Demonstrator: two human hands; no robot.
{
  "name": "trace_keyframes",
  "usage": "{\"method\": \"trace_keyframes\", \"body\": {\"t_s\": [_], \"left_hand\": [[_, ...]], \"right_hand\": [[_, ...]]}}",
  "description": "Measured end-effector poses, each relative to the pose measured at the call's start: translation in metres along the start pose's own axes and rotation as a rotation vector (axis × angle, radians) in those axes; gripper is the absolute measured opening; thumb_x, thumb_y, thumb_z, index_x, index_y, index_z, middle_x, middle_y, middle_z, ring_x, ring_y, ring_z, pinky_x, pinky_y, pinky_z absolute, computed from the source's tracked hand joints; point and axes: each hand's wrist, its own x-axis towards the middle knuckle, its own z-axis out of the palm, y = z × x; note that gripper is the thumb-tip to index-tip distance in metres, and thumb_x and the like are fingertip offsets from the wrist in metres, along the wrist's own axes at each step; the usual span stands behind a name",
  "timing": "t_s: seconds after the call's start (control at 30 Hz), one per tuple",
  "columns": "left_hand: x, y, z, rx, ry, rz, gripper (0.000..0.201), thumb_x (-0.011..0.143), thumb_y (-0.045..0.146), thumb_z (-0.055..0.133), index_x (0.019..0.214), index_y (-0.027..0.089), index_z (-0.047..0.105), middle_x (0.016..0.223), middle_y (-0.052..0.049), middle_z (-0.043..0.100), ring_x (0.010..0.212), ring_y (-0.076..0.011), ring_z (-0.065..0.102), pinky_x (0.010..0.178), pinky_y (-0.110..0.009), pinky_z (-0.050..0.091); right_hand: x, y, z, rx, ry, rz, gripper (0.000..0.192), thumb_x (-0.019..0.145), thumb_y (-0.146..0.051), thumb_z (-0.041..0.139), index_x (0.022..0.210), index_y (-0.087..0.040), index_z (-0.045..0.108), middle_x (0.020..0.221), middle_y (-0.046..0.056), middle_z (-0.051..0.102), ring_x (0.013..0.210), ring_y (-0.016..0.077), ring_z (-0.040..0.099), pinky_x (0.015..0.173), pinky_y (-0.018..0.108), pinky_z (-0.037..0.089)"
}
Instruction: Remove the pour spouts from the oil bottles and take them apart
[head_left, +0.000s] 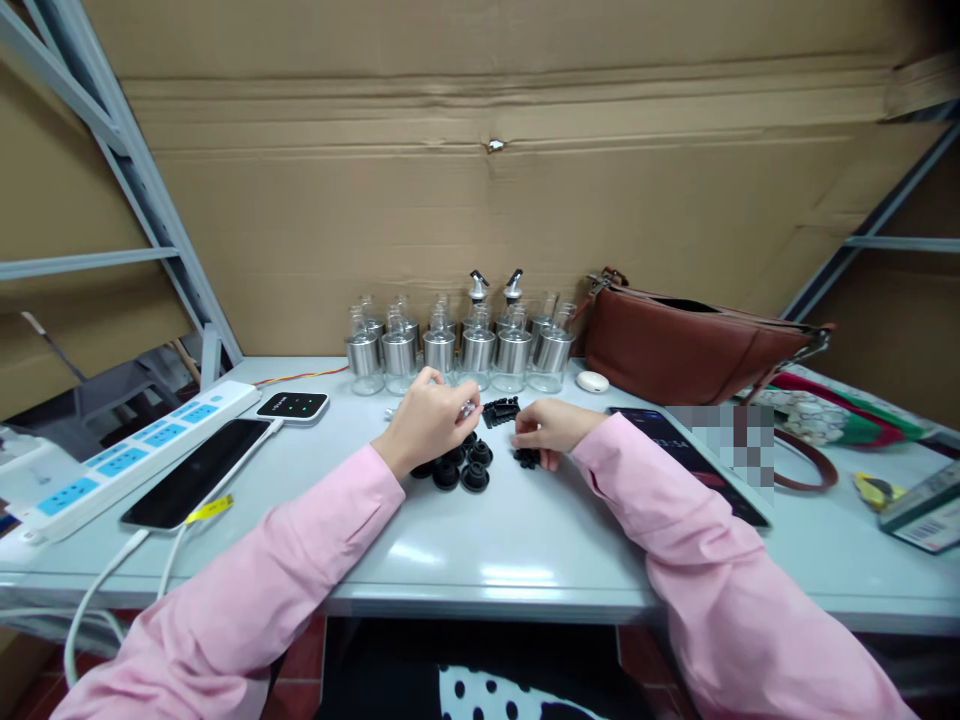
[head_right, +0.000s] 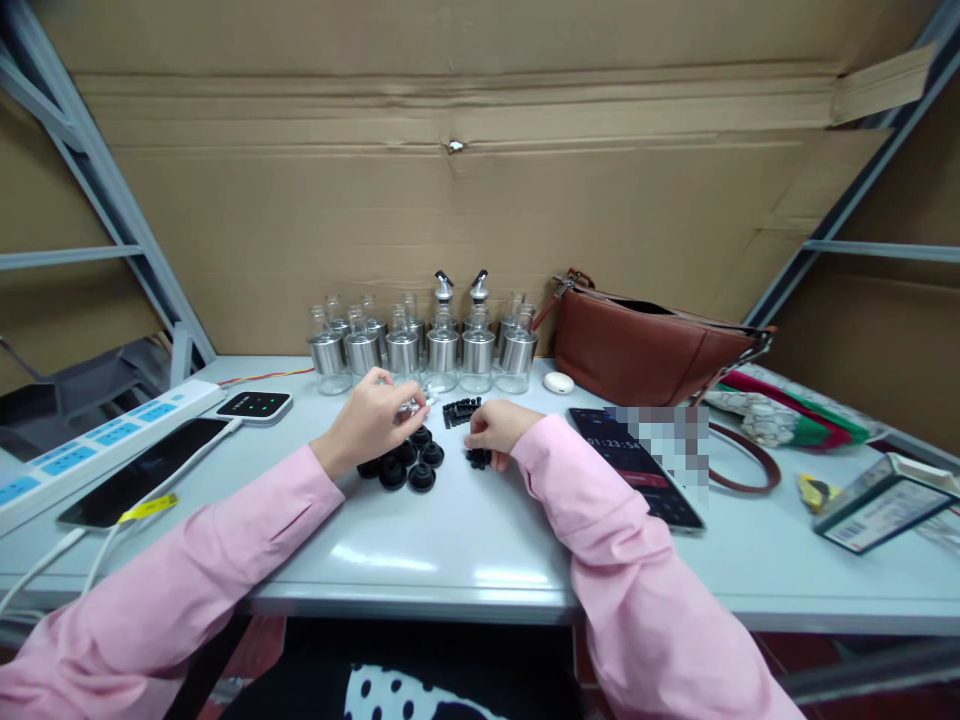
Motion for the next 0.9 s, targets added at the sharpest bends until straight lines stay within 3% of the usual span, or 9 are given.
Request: {"method": "trace_keyframes", "body": {"t_s": [0.3, 0.53, 0.63, 0.73, 0.9], "left_hand": [[0.000, 0.000, 0.001, -0.003, -0.008, -0.002, 0.012, 0.085, 0.022, 0.045, 0.078, 0.018, 0.053, 0.050, 0.006, 0.055, 0.045, -0.0096, 0.040, 0.076, -0.029, 0.036], [0.000, 0.001, -0.001, -0.011, -0.050, -0.014, 0.008, 0.084, 0.022, 0.045, 0.086, 0.017, 0.051, 0.053, 0.006, 0.056, 0.046, -0.0110, 0.044, 0.072, -0.029, 0.036], [0.001, 0.004, -0.002, -0.063, -0.064, -0.059, 0.013, 0.083, 0.024, 0.047, 0.093, 0.017, 0.047, 0.056, 0.005, 0.056, 0.050, -0.0125, 0.047, 0.070, -0.029, 0.037], [0.001, 0.006, -0.003, -0.088, -0.050, -0.090, 0.015, 0.079, 0.023, 0.046, 0.092, 0.017, 0.043, 0.064, 0.003, 0.058, 0.054, -0.0139, 0.050, 0.069, -0.029, 0.038], [0.000, 0.006, -0.002, -0.069, -0.036, -0.067, 0.020, 0.074, 0.017, 0.043, 0.094, 0.017, 0.038, 0.071, -0.001, 0.056, 0.057, -0.0154, 0.051, 0.069, -0.031, 0.040]], "right_hand": [[0.002, 0.003, -0.001, 0.026, -0.030, -0.038, 0.025, 0.068, -0.035, 0.069, 0.062, -0.017, 0.051, 0.041, -0.002, 0.055, 0.039, 0.0130, 0.055, 0.040, 0.021, 0.043], [-0.001, 0.002, -0.003, -0.002, -0.017, -0.036, 0.030, 0.070, -0.040, 0.066, 0.059, -0.018, 0.049, 0.040, -0.003, 0.053, 0.036, 0.0112, 0.050, 0.039, 0.022, 0.042], [-0.002, -0.001, -0.006, -0.049, 0.138, -0.146, 0.026, 0.075, -0.036, 0.061, 0.061, -0.016, 0.050, 0.045, -0.003, 0.052, 0.038, 0.0088, 0.049, 0.040, 0.020, 0.038], [-0.003, -0.008, -0.005, 0.051, 0.266, -0.307, 0.023, 0.075, -0.037, 0.058, 0.068, -0.015, 0.054, 0.051, -0.002, 0.052, 0.043, 0.0085, 0.049, 0.044, 0.021, 0.040], [-0.006, -0.021, 0.005, 0.386, 0.252, -0.532, 0.037, 0.069, -0.048, 0.061, 0.082, -0.013, 0.057, 0.061, 0.000, 0.055, 0.052, 0.0087, 0.050, 0.051, 0.022, 0.044]]}}
